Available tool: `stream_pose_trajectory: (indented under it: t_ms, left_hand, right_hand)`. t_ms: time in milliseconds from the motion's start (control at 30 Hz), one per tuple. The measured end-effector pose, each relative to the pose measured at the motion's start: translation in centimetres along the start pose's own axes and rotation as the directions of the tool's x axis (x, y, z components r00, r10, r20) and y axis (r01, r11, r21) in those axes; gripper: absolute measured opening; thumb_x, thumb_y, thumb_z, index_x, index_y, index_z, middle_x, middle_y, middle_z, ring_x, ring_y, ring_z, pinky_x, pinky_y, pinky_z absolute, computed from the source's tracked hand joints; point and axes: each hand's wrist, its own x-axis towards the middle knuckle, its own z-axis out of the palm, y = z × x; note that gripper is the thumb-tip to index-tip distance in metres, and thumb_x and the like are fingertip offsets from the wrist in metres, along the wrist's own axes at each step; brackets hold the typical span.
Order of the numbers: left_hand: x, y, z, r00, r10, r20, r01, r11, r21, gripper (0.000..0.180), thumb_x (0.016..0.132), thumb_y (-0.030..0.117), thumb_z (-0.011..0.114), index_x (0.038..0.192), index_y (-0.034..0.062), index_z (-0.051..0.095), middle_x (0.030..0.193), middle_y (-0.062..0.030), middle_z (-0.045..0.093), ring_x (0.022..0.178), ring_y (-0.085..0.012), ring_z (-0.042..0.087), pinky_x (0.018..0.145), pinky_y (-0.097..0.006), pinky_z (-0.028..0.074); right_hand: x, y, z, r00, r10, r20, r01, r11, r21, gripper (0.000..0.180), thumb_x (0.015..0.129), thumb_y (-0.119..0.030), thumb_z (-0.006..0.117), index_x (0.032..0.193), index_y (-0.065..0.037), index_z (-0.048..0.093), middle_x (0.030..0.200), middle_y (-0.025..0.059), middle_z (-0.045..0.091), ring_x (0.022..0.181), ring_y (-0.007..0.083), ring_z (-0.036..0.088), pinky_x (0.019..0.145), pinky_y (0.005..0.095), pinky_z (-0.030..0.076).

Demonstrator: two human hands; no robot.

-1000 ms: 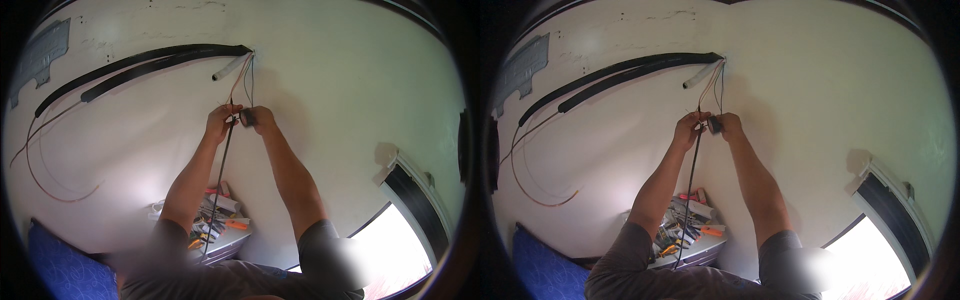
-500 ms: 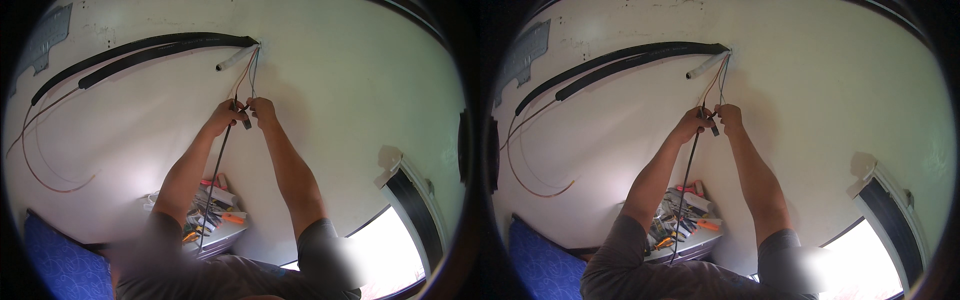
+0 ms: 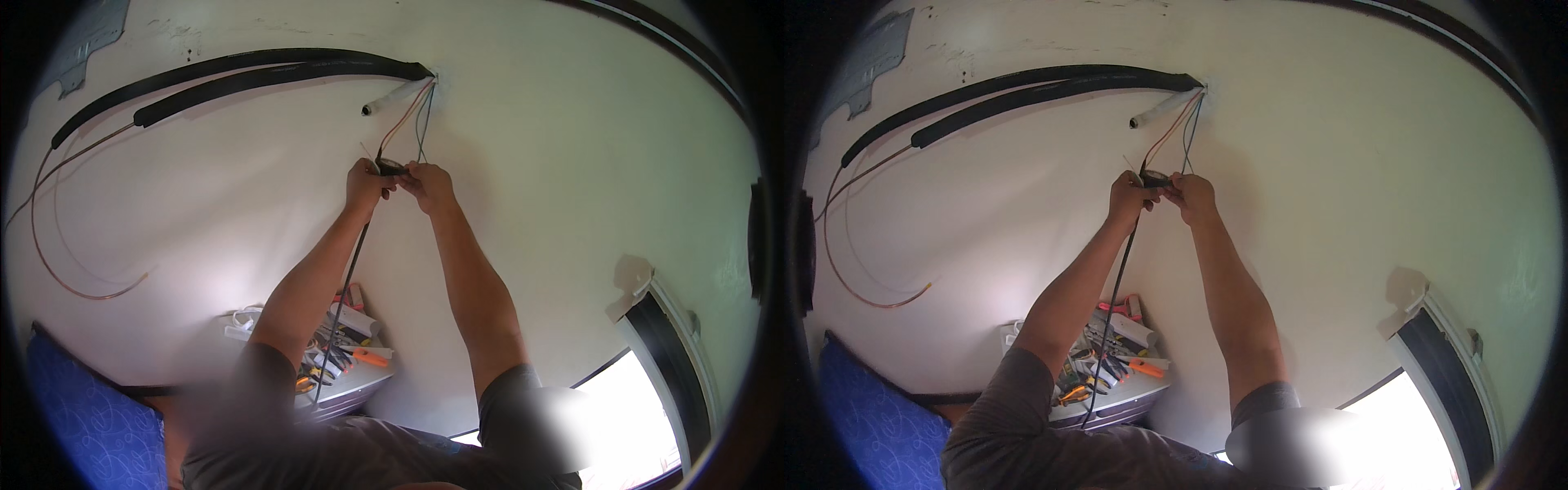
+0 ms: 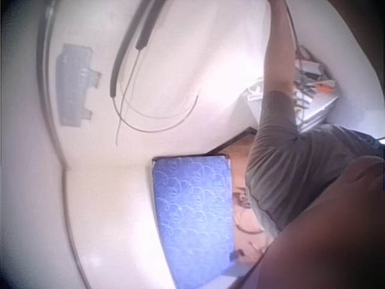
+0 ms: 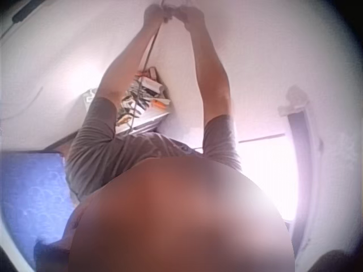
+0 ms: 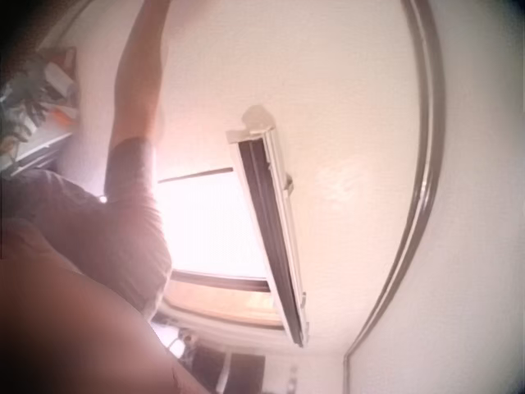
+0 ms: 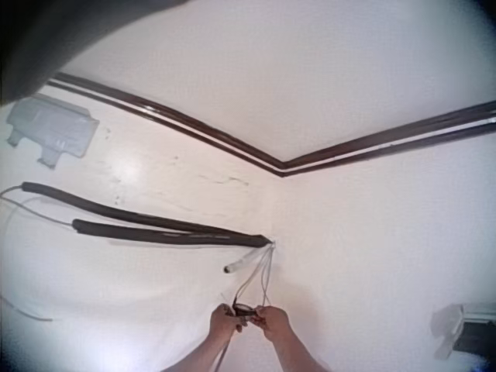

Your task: The person strips the insulation from several colored wires protruding from a ceiling hole, twists the exposed conductors together, and wraps the joints with electrical tape. The work is performed overhead with both hands while tools and materials rest on a nearby surface.

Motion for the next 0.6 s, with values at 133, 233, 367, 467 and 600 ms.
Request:
stream_pose_trajectory:
  t_ms: [133, 233, 367, 467, 600]
  left_hand:
    - [0.2, -0.5, -0.6, 0.995, 0.096, 0.027, -0.093, 0.99, -0.11, 0.033, 0.086, -0.003, 0.077, 0.091, 0.0054, 0.046, 0.076, -0.008, 0.062, 0.062, -0.0162, 0.061, 0.049, -0.03, 0.046]
    - [0.0, -1.1, -1.1, 0.991, 0.127, 0.033, -0.12, 0.979, -0.164, 0.029, 0.09, -0.002, 0.073, 0.092, 0.0075, 0.046, 0.08, -0.0086, 0.064, 0.063, -0.0151, 0.06, 0.053, -0.03, 0.046]
    - [-0.2, -1.7, -0.6, 0.967, 0.255, 0.017, -0.25, 0.933, 0.258, 0.027, 0.093, 0.007, 0.074, 0.099, 0.007, 0.049, 0.078, -0.0047, 0.061, 0.065, -0.0138, 0.057, 0.059, -0.031, 0.047]
    - [-0.8, -1.6, 0.4, 0.939, 0.343, 0.003, -0.313, 0.855, 0.412, 0.028, 0.092, 0.007, 0.076, 0.103, 0.0071, 0.049, 0.079, -0.0049, 0.062, 0.068, -0.0152, 0.058, 0.065, -0.033, 0.049]
    - [-1.5, -1.0, 0.6, 0.937, 0.348, 0.009, -0.323, 0.858, 0.399, 0.03, 0.092, 0.009, 0.076, 0.108, 0.0082, 0.05, 0.084, -0.0068, 0.065, 0.075, -0.0172, 0.063, 0.07, -0.035, 0.051]
  right_hand:
    - [-0.3, -0.6, 0.3, 1.0, -0.02, -0.01, 0.018, 0.986, -0.164, 0.019, 0.096, -0.011, 0.071, 0.104, 0.004, 0.063, 0.1, 0.0164, 0.068, 0.088, 0.0299, 0.07, 0.087, 0.0442, 0.062]
    - [-0.8, -1.6, 0.9, 0.996, -0.058, -0.071, 0.014, 0.863, -0.505, 0.027, 0.092, -0.015, 0.076, 0.109, 0.003, 0.064, 0.101, 0.0167, 0.069, 0.088, 0.0315, 0.07, 0.086, 0.0435, 0.061]
    - [-0.6, -2.1, 2.0, 0.742, -0.629, 0.23, 0.329, 0.043, -0.943, 0.029, 0.088, -0.021, 0.077, 0.105, 0.001, 0.068, 0.095, 0.015, 0.071, 0.088, 0.0334, 0.071, 0.08, 0.0421, 0.058]
    - [0.9, -3.1, 3.0, 0.808, -0.407, 0.425, 0.5, 0.094, -0.861, 0.029, 0.085, -0.027, 0.075, 0.093, 0.0, 0.07, 0.087, 0.0134, 0.071, 0.081, 0.033, 0.068, 0.075, 0.0438, 0.054]
    - [1.7, -5.2, 3.3, 0.946, 0.0, 0.325, 0.317, 0.23, -0.92, 0.029, 0.088, -0.03, 0.072, 0.082, -0.001, 0.071, 0.083, 0.0091, 0.071, 0.075, 0.0257, 0.064, 0.07, 0.0415, 0.051]
